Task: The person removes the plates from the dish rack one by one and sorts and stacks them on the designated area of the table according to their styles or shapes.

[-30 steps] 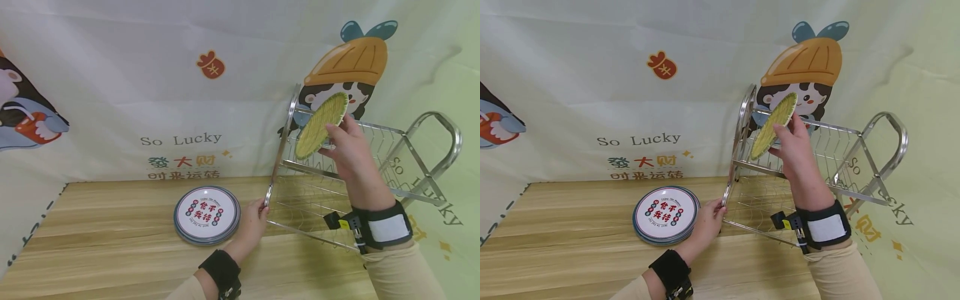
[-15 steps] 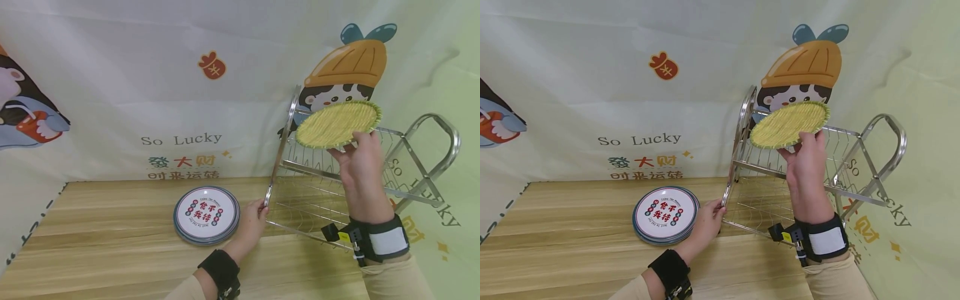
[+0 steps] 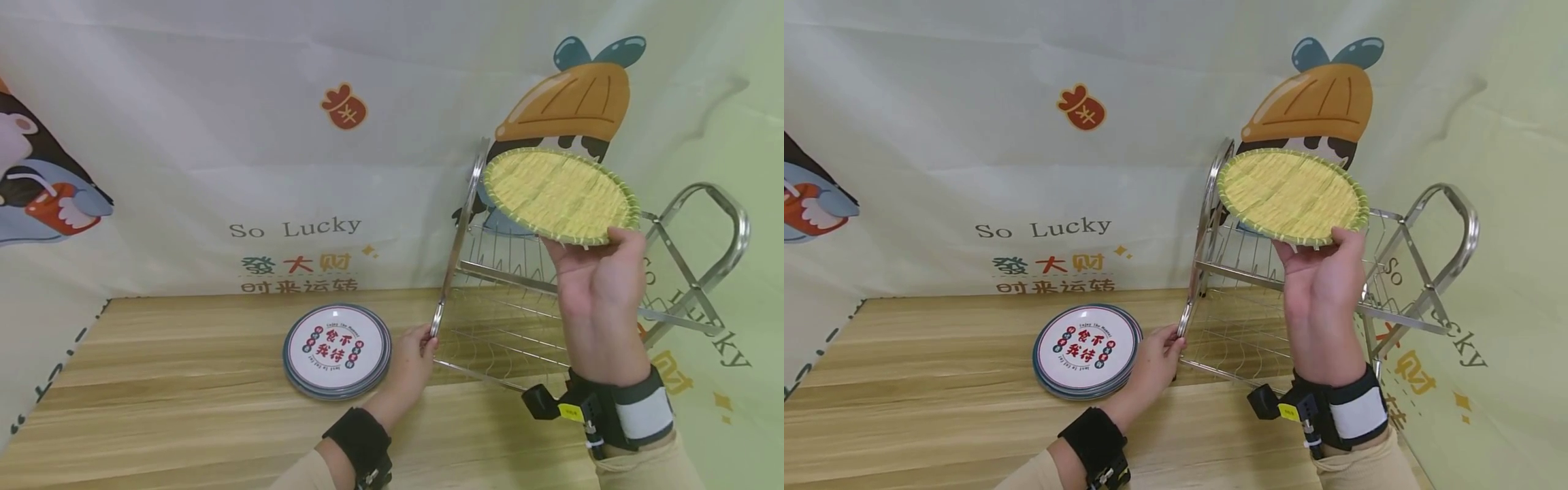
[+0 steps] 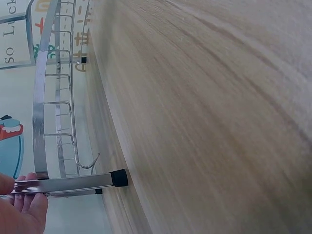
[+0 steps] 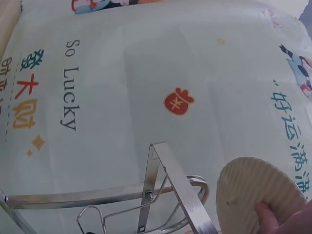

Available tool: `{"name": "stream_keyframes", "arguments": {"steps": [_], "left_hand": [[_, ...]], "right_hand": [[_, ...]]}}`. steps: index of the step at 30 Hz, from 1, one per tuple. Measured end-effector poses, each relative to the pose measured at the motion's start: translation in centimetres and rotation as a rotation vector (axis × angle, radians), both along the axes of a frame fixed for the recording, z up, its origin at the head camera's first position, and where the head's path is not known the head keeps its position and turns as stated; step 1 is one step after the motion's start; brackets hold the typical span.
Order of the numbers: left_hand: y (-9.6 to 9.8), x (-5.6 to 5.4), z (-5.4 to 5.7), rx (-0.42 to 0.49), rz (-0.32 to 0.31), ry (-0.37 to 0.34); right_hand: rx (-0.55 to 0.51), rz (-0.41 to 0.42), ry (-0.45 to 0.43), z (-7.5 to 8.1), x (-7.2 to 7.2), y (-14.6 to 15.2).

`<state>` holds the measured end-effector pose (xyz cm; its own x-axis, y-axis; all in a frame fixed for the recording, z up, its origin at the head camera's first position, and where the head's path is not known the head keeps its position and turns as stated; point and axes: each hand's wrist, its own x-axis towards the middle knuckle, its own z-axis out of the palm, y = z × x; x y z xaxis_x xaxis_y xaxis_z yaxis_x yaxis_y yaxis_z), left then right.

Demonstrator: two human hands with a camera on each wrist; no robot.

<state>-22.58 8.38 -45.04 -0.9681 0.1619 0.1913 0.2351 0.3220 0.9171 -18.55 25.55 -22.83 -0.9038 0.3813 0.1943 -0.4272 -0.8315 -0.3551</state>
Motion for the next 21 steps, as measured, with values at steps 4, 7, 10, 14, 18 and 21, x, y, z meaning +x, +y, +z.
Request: {"name": "stream_keyframes", "arguments": {"steps": [4,7,10,14,18,21], "left_hand": [[0.0,0.0,0.0,-0.012,0.011,0.005],[0.1,0.0,0.0,-0.019,0.018,0.021],[0.1,0.0,0.0,-0.012,0.021,0.017],[0.0,-0.1,-0.1,0.017,0.012,-0.008],[-0.4,-0.2,-0.2,0.059,-0.030,-0.028],[-1.0,-0.4,-0.4,0.102,-0.080,-0.050]], "right_hand": [[0.030,0.023,-0.002,-0.1,0.4,-0.3],[0.043,0.031,-0.006,-0.3,0.6,-0.5],[0.045,0.036,-0.010,-0.5,0.7,-0.7],[0.050,0.040,0.004,-0.7,0.8,-0.8],[0.037,0.072,0.034,-0.6,1.0,-1.1],[0.036,0.107,0.052,-0.5,1.4,-1.6]]}}
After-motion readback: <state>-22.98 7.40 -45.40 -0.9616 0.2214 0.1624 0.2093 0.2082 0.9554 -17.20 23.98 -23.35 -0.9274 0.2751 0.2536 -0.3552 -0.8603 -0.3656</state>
